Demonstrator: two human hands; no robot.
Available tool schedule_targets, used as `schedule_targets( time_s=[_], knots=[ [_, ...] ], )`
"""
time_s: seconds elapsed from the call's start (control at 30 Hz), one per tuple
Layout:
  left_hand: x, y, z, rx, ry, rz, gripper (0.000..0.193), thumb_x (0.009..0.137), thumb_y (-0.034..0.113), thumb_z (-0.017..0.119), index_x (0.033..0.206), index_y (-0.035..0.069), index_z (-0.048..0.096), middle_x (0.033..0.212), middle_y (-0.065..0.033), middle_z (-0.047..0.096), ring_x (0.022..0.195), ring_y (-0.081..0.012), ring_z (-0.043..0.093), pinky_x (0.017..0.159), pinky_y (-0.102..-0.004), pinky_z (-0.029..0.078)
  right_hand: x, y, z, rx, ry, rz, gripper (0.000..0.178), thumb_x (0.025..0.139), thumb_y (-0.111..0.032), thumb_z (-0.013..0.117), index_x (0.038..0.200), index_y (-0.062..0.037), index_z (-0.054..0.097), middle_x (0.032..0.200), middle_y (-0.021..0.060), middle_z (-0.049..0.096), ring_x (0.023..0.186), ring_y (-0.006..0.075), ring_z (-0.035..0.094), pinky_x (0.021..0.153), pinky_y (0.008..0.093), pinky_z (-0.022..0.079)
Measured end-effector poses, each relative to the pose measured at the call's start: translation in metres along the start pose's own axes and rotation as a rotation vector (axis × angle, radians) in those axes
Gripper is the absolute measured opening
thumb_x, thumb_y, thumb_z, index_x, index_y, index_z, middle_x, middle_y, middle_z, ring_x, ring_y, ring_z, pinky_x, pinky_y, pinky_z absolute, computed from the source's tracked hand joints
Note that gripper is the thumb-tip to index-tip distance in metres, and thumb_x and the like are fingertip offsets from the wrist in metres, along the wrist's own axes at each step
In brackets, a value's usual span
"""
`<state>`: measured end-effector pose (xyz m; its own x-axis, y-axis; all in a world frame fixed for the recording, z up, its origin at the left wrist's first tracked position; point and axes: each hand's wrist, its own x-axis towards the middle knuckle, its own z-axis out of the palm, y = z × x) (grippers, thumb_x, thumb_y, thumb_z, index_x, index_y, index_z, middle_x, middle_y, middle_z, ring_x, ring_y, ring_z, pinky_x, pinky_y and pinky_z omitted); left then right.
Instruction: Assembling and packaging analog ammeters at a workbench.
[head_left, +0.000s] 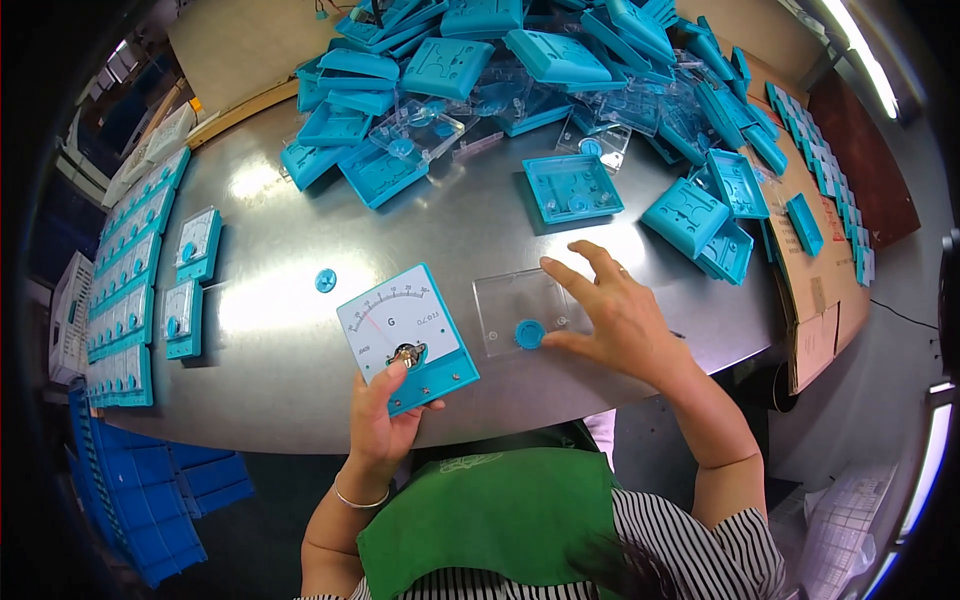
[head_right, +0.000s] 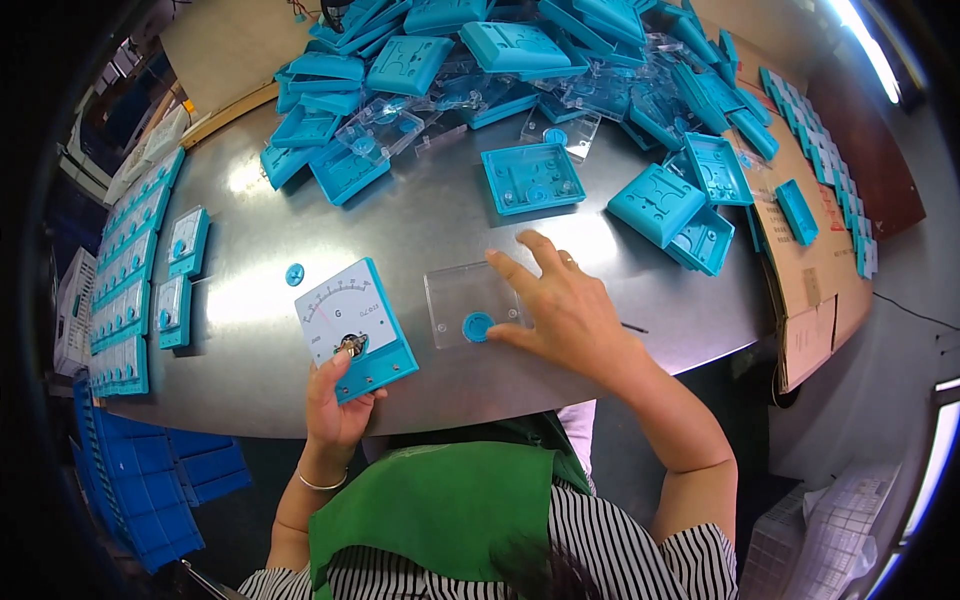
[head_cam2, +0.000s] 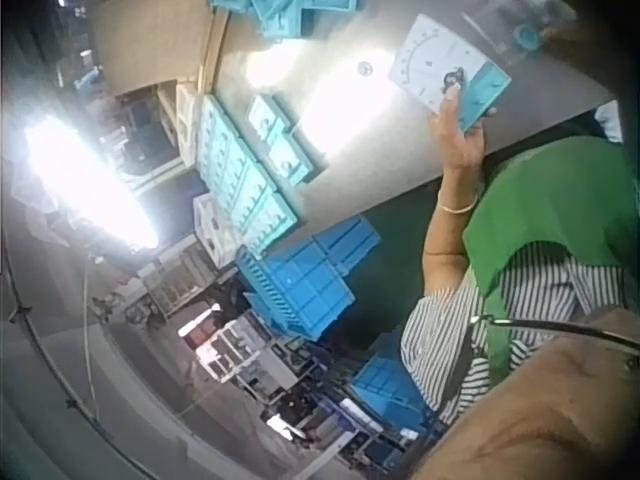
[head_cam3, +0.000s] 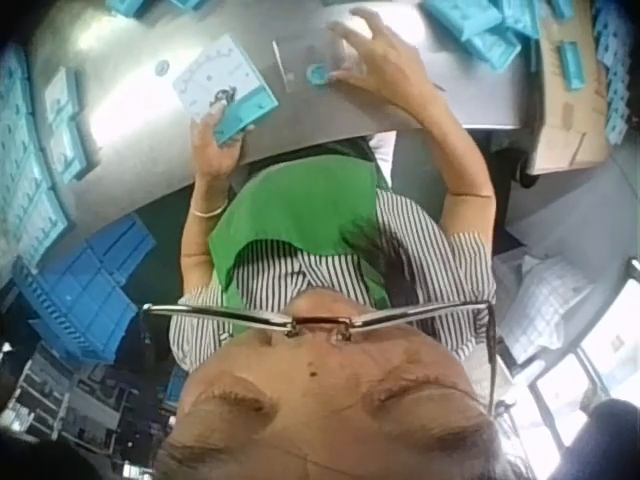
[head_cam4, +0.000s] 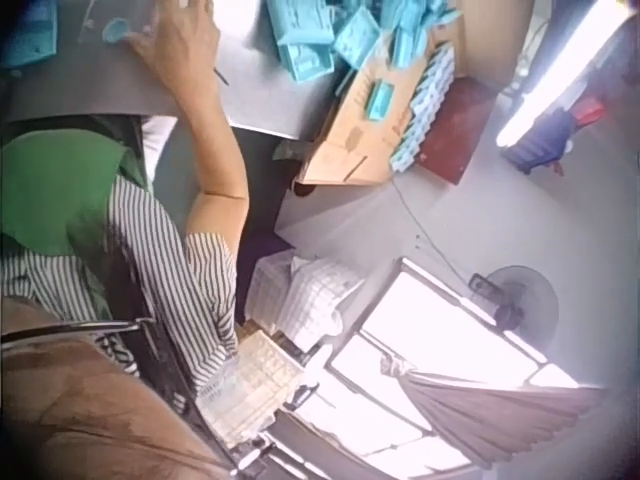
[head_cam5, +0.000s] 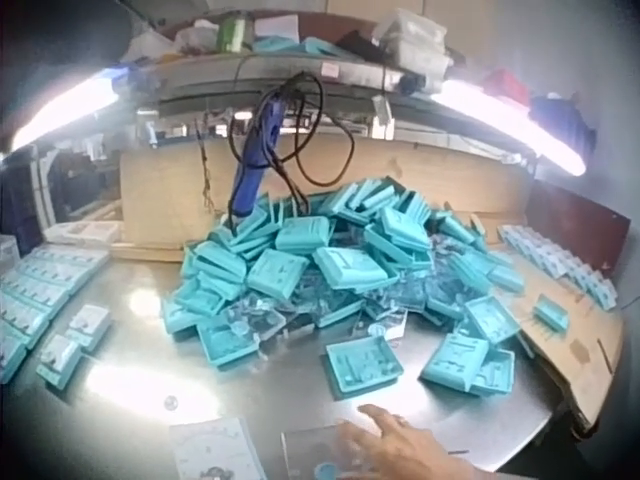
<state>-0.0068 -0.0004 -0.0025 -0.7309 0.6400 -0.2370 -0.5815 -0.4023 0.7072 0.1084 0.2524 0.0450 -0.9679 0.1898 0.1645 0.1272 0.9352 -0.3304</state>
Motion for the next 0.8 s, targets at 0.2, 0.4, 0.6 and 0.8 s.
schedule_targets(
  time_s=[0.2, 0.4, 0.6, 0.8],
  knots=[
    [0.002, -0.003, 0.000, 0.019, 0.027, -0.007, 0.042, 0.086, 0.017, 0.057, 0.121, -0.002, 0.043, 0.106, -0.0135, 0.058, 0.085, -0.0234, 0.065, 0.058, -0.0347, 0.058, 0.005, 0.016, 0.025, 0.286, -0.176, -0.130, 0.061, 0.069, -0.027, 0.077, 0.125, -0.0130, 0.056, 0.139, 0.0214, 0.038, 0.090, 0.0329, 0.063, 0.080, 0.0403, 0.051],
    [0.000, -0.005, 0.001, 0.051, 0.042, 0.004, 0.042, 0.086, 0.017, 0.057, 0.121, -0.002, 0.043, 0.106, -0.0139, 0.058, 0.085, -0.0231, 0.065, 0.058, -0.0344, 0.058, 0.002, 0.003, 0.031, 0.204, -0.093, -0.095, 0.060, 0.067, -0.026, 0.079, 0.122, -0.0129, 0.059, 0.139, 0.0214, 0.038, 0.091, 0.0328, 0.064, 0.078, 0.0385, 0.052],
    [-0.001, -0.005, 0.002, 0.053, 0.035, 0.002, 0.042, 0.087, 0.018, 0.057, 0.121, -0.002, 0.043, 0.105, -0.0136, 0.059, 0.085, -0.0231, 0.065, 0.059, -0.0344, 0.058, 0.001, 0.014, 0.027, 0.220, -0.123, -0.167, 0.060, 0.073, -0.030, 0.074, 0.126, -0.0116, 0.054, 0.139, 0.0264, 0.036, 0.110, 0.0407, 0.054, 0.087, 0.0422, 0.048],
    [0.001, -0.005, 0.005, 0.052, 0.045, -0.003, 0.040, 0.087, 0.017, 0.056, 0.120, -0.002, 0.044, 0.105, -0.0139, 0.059, 0.085, -0.0233, 0.065, 0.060, -0.0346, 0.058, 0.002, 0.021, 0.029, 0.256, -0.099, -0.203, 0.060, 0.071, -0.020, 0.076, 0.126, -0.0107, 0.055, 0.140, 0.0229, 0.036, 0.103, 0.0359, 0.059, 0.083, 0.0379, 0.050]
  ],
)
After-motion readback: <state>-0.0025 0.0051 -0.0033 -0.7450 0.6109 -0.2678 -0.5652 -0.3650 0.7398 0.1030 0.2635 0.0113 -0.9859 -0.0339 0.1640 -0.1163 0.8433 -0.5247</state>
